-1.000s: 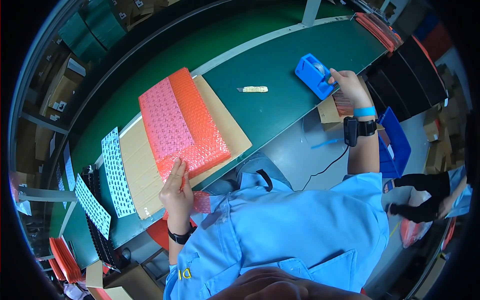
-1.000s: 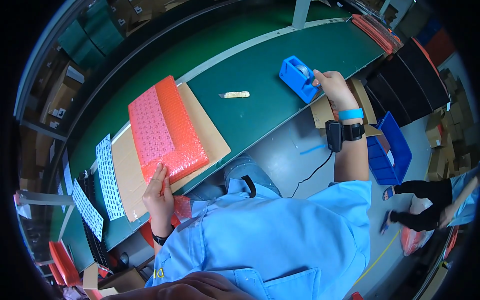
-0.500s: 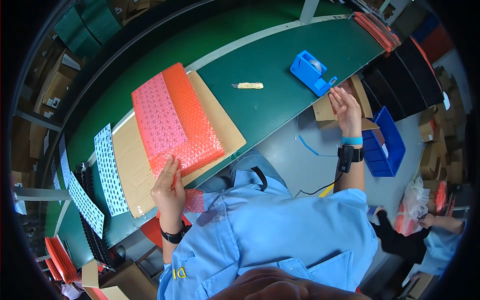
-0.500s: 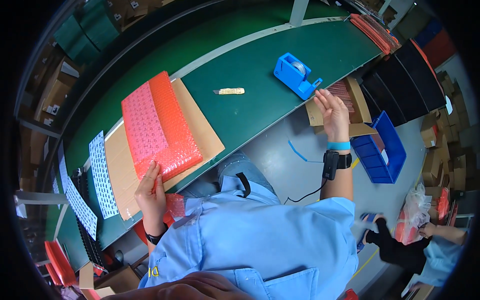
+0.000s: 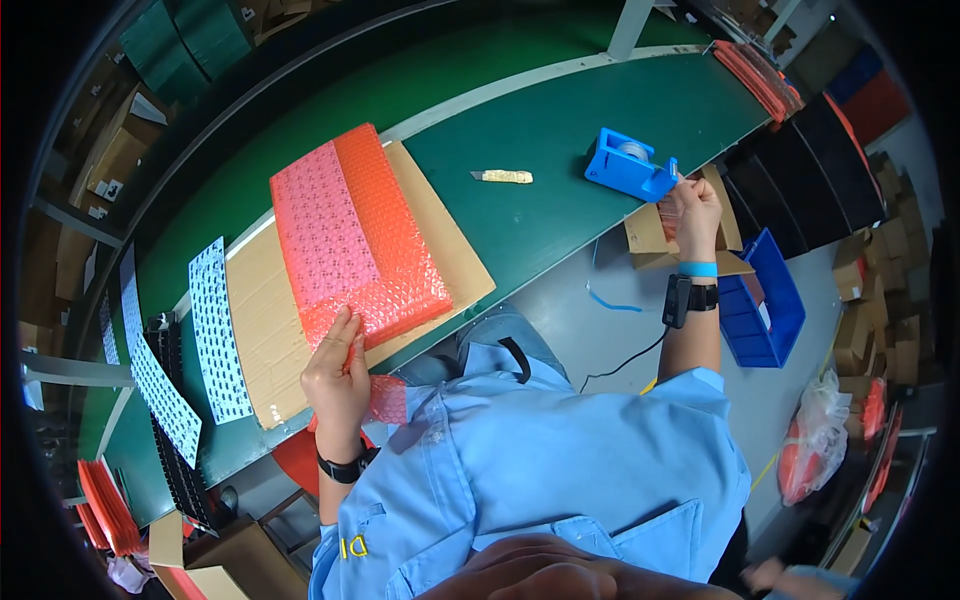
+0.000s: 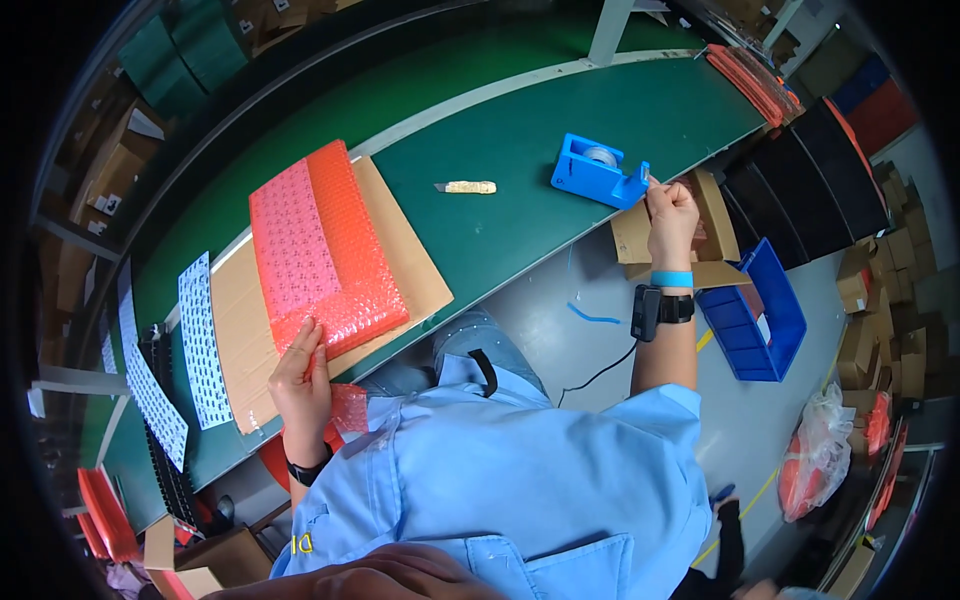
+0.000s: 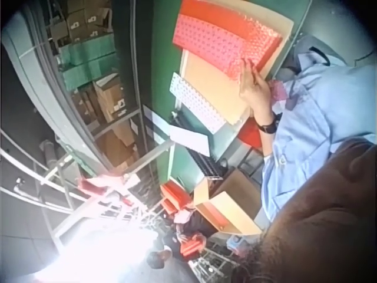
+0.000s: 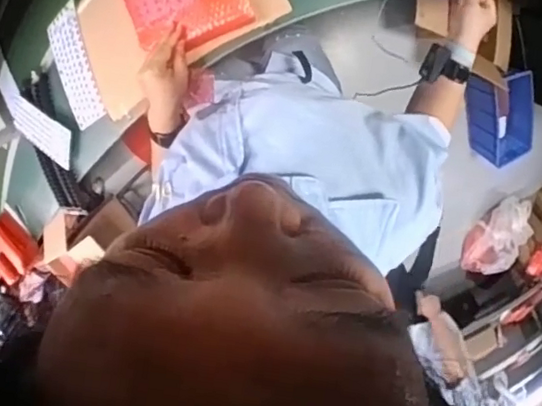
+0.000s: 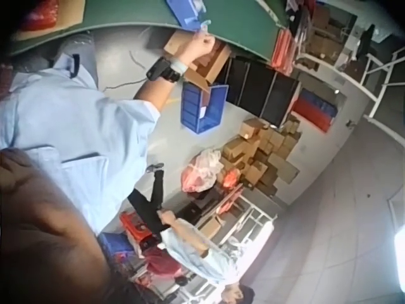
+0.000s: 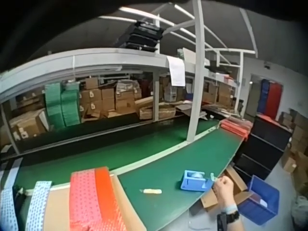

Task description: The person packages circuit boards by hand, placing them one at a time into a red bubble wrap sleeve. They then fold the sleeve over the stack of boards and secure the package with tape.

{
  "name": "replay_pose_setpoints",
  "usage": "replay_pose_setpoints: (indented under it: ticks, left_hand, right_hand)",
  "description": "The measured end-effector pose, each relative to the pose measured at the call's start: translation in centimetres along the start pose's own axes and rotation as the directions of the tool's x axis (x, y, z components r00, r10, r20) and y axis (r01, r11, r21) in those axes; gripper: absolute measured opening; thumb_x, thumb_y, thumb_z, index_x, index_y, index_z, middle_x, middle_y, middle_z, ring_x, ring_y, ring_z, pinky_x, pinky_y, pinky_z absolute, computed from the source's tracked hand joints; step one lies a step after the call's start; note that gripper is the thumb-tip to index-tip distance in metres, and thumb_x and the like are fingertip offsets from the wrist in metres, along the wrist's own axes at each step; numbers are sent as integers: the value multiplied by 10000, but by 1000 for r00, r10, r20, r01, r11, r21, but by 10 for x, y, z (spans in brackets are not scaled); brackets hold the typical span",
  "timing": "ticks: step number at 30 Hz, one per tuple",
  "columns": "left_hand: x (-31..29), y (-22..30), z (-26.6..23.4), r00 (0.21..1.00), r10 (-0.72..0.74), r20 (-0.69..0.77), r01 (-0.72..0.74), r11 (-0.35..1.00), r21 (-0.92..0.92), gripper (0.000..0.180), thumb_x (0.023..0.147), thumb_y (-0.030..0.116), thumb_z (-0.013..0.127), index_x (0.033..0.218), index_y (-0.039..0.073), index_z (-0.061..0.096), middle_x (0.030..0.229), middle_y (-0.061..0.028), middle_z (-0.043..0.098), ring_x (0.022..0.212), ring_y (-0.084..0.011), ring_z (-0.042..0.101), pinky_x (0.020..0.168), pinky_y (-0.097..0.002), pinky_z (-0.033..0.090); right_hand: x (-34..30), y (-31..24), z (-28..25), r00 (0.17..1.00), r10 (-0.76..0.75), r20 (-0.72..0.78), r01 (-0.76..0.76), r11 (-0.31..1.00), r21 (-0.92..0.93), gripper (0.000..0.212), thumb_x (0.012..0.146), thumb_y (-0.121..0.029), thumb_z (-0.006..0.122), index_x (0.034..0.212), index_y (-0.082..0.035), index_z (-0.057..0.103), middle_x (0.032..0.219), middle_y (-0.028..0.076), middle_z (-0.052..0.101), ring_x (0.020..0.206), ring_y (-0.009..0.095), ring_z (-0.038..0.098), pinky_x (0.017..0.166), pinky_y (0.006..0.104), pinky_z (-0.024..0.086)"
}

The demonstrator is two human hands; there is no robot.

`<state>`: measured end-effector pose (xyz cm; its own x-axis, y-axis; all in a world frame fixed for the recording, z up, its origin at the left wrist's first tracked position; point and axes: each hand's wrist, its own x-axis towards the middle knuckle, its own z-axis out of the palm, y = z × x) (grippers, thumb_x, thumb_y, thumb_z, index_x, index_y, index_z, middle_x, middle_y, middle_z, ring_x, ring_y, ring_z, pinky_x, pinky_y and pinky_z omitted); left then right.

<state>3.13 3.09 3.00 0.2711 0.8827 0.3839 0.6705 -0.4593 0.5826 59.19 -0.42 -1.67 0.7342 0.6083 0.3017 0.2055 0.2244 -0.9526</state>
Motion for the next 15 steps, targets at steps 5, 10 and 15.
replay_pose_setpoints:
  ticks: [5, 10, 15]
  left_hand:
    - [0, -1, -2, 999, -27, 20, 27, 999, -29, 265, 891, -20, 644, 1147, 1, 711, 1227, -195, 673, 1122, -304, 672, 969, -355, 510]
    - [2, -1, 2, 999, -37, 13, 38, 999, -16, 260, 890, -22, 643, 1141, -4, 712, 1222, -195, 675, 1117, -303, 674, 968, -355, 511]
    - [2, 1, 1, 999, -27, 18, 27, 1000, -11, 246, 892, -20, 646, 1128, -13, 714, 1214, -195, 680, 1111, -298, 677, 965, -355, 513]
  right_hand:
    - [-3, 9, 5, 984, 75, 162, -151, 831, 535, 318, 931, 8, 629, 687, -117, 468, 848, 40, 623, 850, 157, 614, 787, 307, 488]
    - [-44, 1, 35, 987, 76, 144, -143, 827, 544, 290, 930, 11, 623, 716, -112, 472, 863, 40, 614, 900, 167, 626, 945, 347, 499]
    - [-46, -37, 33, 986, -134, 98, 122, 985, 121, 297, 931, 9, 629, 711, -100, 461, 893, 52, 623, 1014, 208, 653, 961, 364, 519]
